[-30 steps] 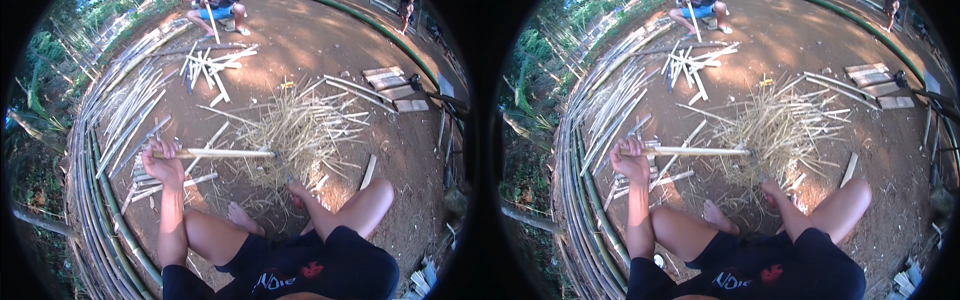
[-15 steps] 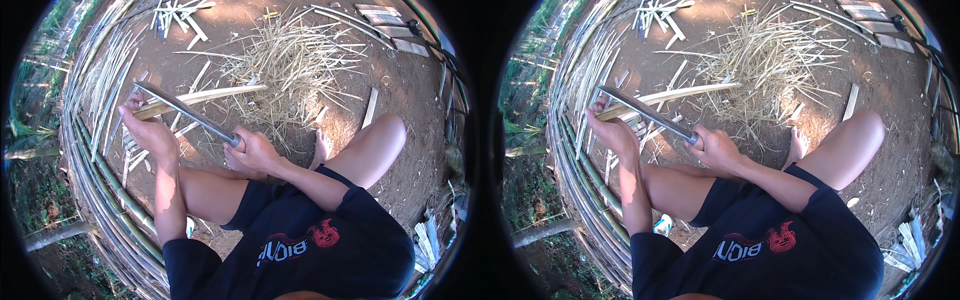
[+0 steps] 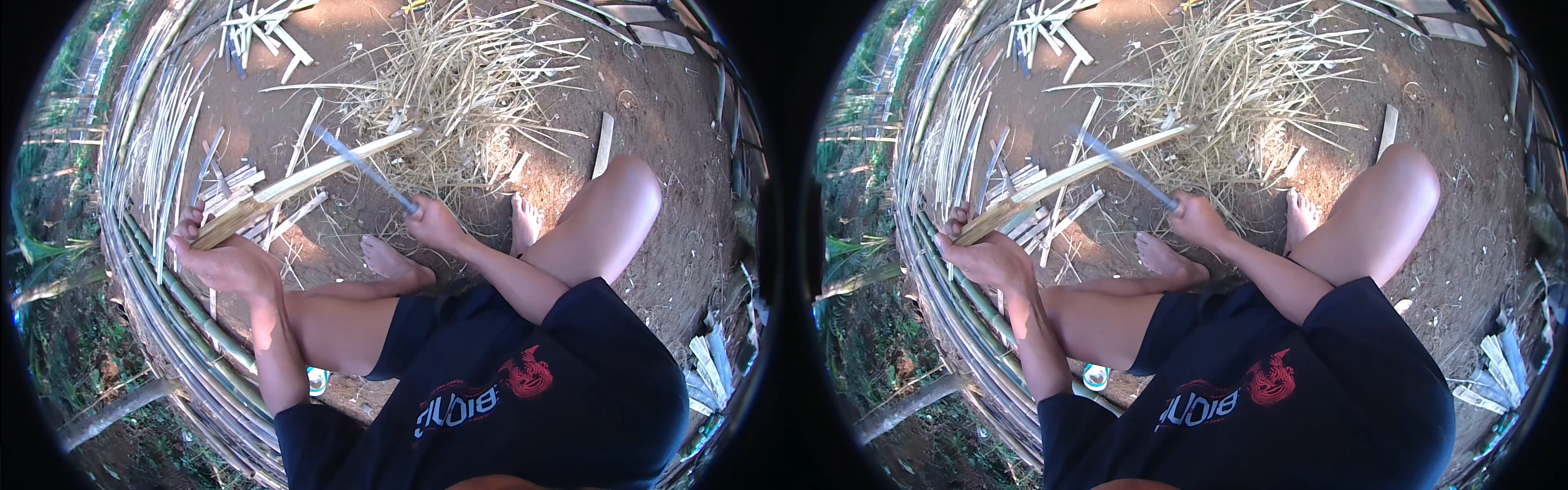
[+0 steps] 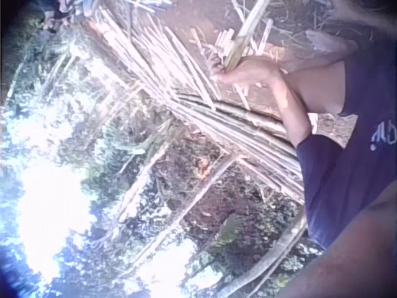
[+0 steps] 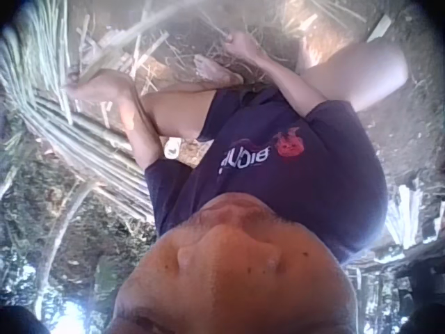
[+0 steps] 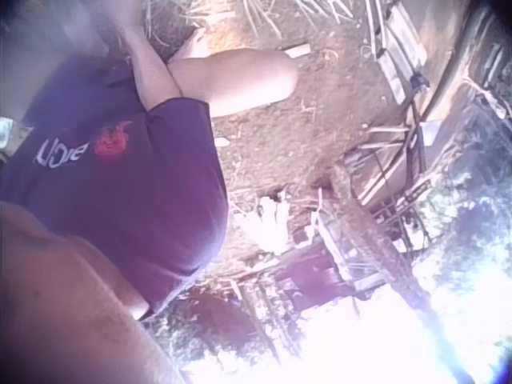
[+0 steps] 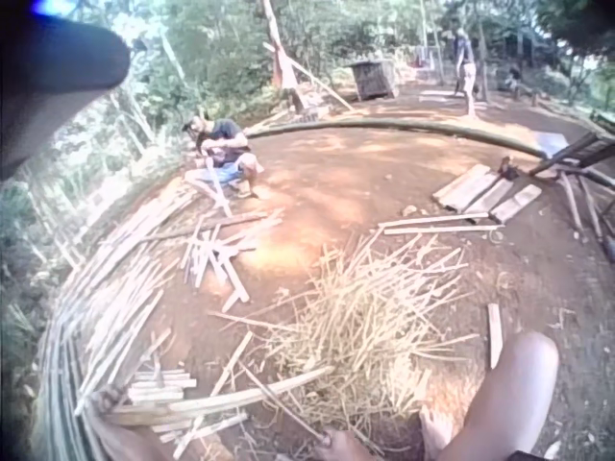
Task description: The person sits on the ground and uses a machete to split long bamboo poles into thin strips. They hold the bamboo with one hand and strike it with the machete in the other, creating a pile of processed strips.
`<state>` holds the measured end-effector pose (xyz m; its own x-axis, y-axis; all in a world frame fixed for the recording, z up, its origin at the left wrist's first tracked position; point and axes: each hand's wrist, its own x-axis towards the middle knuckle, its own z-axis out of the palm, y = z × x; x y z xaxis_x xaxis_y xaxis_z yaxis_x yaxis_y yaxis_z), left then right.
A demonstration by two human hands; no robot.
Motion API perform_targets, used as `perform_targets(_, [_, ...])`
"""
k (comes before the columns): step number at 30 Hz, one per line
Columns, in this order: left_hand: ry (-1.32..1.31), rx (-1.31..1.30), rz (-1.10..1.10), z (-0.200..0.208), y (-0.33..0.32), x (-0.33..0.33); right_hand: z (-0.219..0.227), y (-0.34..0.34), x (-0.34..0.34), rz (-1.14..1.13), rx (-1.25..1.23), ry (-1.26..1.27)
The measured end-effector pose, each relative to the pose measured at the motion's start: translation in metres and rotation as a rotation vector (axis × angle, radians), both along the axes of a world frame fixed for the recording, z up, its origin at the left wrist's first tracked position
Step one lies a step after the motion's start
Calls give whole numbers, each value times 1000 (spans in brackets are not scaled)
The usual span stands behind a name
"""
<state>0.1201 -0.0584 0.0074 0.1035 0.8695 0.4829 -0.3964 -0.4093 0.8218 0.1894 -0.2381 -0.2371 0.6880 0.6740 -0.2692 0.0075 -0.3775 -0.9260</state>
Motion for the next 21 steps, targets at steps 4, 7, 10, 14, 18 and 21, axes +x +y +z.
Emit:
perform_targets(4, [65,40,63,-2,14,-4,-55,-3,30,-2,-128,-25])
perform_targets(7, [34,41,47,-3,21,-4,-6,3,16,26,-70,-81])
perform_targets(10, [1,-21,45,-1,6,1,-10,2,11,106,52,-218])
perform_targets(14, [-15,-24,36,4,15,10,-96,3,58,-67,-248,28])
perform_targets(18, [27,-18,40,7,13,9,-42,13,40,85,-116,-36])
perform_targets(21, [29,-33,63,3,23,1,-58,15,36,41,-144,-76])
